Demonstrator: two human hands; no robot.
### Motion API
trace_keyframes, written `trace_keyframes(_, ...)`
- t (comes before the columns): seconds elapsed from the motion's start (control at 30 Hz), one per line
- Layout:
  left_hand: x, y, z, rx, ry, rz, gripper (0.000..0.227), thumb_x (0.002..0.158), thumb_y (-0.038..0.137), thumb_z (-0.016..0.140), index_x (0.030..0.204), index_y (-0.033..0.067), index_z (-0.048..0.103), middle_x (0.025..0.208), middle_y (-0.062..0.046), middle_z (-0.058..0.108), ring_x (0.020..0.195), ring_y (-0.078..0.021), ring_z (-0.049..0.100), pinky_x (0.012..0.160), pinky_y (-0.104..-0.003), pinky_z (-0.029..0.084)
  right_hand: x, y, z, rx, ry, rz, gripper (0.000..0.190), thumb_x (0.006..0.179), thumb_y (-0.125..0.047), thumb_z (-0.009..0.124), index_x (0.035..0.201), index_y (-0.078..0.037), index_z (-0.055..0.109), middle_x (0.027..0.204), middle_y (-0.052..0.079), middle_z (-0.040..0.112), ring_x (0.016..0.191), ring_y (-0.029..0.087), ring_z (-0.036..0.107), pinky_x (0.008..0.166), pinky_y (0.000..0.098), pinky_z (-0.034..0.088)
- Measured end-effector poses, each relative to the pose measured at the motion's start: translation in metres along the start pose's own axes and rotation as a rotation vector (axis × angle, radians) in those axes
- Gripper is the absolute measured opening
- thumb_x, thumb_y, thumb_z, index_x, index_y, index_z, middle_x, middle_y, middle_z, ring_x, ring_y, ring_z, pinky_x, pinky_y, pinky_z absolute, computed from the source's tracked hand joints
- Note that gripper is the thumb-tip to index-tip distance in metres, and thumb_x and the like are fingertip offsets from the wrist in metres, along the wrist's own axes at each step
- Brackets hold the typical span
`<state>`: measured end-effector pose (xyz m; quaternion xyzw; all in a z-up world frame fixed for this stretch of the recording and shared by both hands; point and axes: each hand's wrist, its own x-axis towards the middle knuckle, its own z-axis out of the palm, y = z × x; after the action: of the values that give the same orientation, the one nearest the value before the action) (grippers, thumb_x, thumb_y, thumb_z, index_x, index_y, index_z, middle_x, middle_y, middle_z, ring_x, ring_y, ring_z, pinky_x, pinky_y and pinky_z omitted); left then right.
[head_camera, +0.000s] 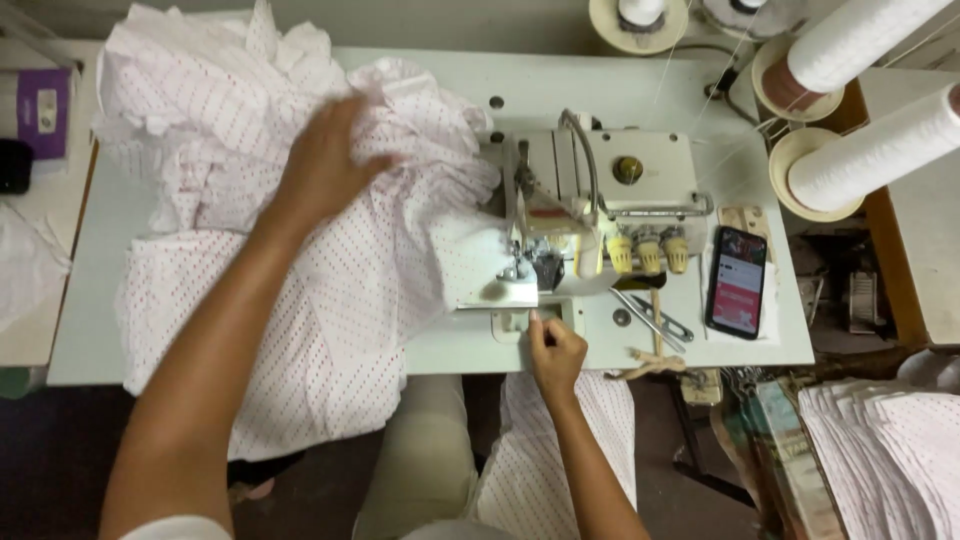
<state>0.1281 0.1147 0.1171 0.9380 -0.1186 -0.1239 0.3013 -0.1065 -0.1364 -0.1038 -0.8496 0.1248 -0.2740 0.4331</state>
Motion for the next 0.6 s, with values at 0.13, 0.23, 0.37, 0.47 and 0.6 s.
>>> trace_keyframes(0.13,0.124,-0.024,0.004,0.322,-0.024,0.144,0.141,0.075,0.067,0.080,0.162,0.0065,-0.013,0.164,-0.022,-0.022,0.150,-0.0353,-0.025,0.125,-0.059,-0.005,-0.002,0.009,0.008,-0.068,0.050,-0.090,0.045,0.096,-0.016,0.067,0.056,-0.012,0.046,0.051,-0.003,0.043,0.047,0.009,0.035,0.046,0.0269,0.025)
trace_keyframes(0.23,0.190,-0.067,0.073,0.466,-0.322,0.089,0.119,0.076,0.080,0.058,0.162,0.0070,0.018,0.160,-0.034,-0.021,0.147,-0.0436,-0.030,0.118,-0.062,-0.015,-0.003,0.012,0.012,-0.059,0.069,-0.111,0.041,0.093,-0.008,0.067,0.057,-0.012,0.047,0.052,-0.004,0.043,0.048,0.009,0.035,0.046,0.0269,0.024)
trace_keyframes(0.37,0.196,-0.063,0.089,0.373,-0.201,0.160,0.067,0.087,0.023,0.067,0.147,0.0015,0.045,0.106,-0.017,0.070,0.089,-0.0331,0.066,0.073,-0.043,0.055,0.001,0.013,0.017,-0.070,0.092,-0.146,0.041,0.092,-0.006,0.067,0.057,-0.012,0.047,0.052,-0.004,0.042,0.048,0.009,0.034,0.046,0.0258,0.024)
trace_keyframes(0.47,0.200,-0.071,0.070,0.273,-0.120,0.169,0.078,0.070,0.064,0.079,0.127,0.0120,0.066,0.116,-0.017,0.072,0.113,-0.0436,0.067,0.095,-0.058,0.051,-0.004,0.021,0.017,-0.133,0.119,-0.098,0.041,0.088,-0.007,0.072,0.054,-0.015,0.051,0.045,0.001,0.048,0.042,0.024,0.051,0.046,0.0291,0.041)
trace_keyframes(0.6,0.150,-0.021,-0.062,-0.015,-0.015,0.210,0.067,0.078,0.061,0.078,0.128,0.0178,0.062,0.124,-0.008,0.065,0.110,-0.0277,0.061,0.088,-0.041,0.047,-0.001,0.004,0.012,-0.108,0.091,-0.208,0.043,0.094,-0.003,0.065,0.058,-0.011,0.042,0.053,-0.003,0.040,0.050,0.009,0.032,0.047,0.0266,0.022)
